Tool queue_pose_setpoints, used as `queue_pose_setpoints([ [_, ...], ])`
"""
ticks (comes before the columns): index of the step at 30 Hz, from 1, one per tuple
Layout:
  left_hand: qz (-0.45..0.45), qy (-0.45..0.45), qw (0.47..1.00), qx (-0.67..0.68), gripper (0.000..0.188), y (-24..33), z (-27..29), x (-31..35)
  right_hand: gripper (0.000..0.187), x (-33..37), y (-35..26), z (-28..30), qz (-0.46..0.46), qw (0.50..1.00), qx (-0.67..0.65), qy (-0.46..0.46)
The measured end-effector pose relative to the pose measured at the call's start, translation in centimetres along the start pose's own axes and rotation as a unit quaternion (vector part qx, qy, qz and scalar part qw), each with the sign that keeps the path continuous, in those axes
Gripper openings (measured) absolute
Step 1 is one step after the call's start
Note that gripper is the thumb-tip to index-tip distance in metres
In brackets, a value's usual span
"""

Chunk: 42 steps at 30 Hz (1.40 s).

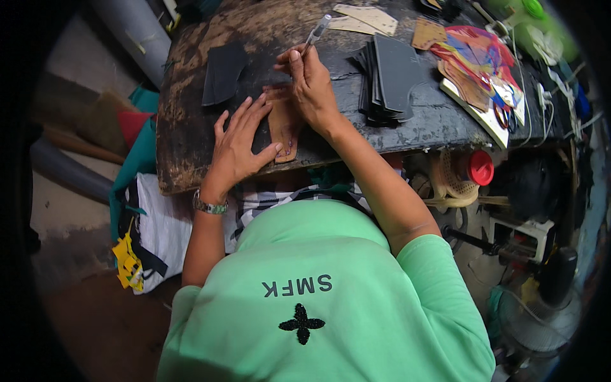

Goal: The person uses a template and a knife to trace and cut multiple dark sheets of material on a workbench. They repeatedly align the template, trace the outline, and cut the material, then stack the finished pieces.

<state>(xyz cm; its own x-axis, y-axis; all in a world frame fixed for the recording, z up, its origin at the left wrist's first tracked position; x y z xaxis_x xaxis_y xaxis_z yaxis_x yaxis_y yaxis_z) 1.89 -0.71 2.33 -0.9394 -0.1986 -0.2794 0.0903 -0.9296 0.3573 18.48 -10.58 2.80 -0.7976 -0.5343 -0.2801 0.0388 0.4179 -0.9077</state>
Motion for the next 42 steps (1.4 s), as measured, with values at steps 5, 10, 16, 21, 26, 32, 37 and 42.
queue_pose_setpoints([
  [5,0.011,-0.027,1.0,0.01,0.069,0.5,0.6,-0.6,0.035,1.3,-1.9,2.0,0.119,0.853,0.506,-0.041],
  [10,-0.026,0.051,0.997,0.053,0.057,0.1,1.7,-1.6,0.048,2.9,-1.4,1.9,0.081,0.806,0.582,-0.072],
  [16,0.04,0.151,0.983,-0.094,0.053,-3.8,3.2,-3.1,0.029,-1.0,-7.6,6.6,0.038,0.949,0.313,0.01],
  [21,0.108,0.083,0.978,-0.157,0.067,-6.2,3.5,-3.7,0.029,-5.4,-13.4,16.3,-0.027,0.967,0.243,0.074],
  [26,0.14,0.038,0.977,-0.155,0.047,-7.1,3.3,-4.6,0.035,-5.2,-11.2,18.2,-0.001,0.798,0.602,0.038],
  [32,0.094,0.087,0.985,-0.114,0.034,-6.6,3.4,-3.8,0.027,-2.9,-14.7,22.7,0.166,0.949,-0.016,0.267],
  [37,0.003,0.105,0.976,-0.191,0.033,-4.1,3.4,-3.6,0.023,0.2,-17.8,23.8,0.275,0.893,-0.105,0.342],
  [42,-0.112,0.12,0.974,-0.154,0.031,2.4,2.1,-1.0,0.028,1.4,-18.3,17.5,0.232,0.945,-0.061,0.223],
])
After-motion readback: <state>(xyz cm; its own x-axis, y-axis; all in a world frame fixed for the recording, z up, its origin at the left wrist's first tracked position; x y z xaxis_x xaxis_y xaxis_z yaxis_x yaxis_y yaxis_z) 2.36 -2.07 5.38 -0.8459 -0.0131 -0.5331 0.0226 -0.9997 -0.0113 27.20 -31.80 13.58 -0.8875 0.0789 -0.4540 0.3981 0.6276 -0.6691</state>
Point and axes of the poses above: each hand's wrist, its own x-axis away from the middle knuckle, its own z-axis out of the back of the hand, y = z × x, the point moved 1 cm from there along -x, towards the middle knuckle, and after that the axes turned 3 degrees about y, right-handed, at the moved point
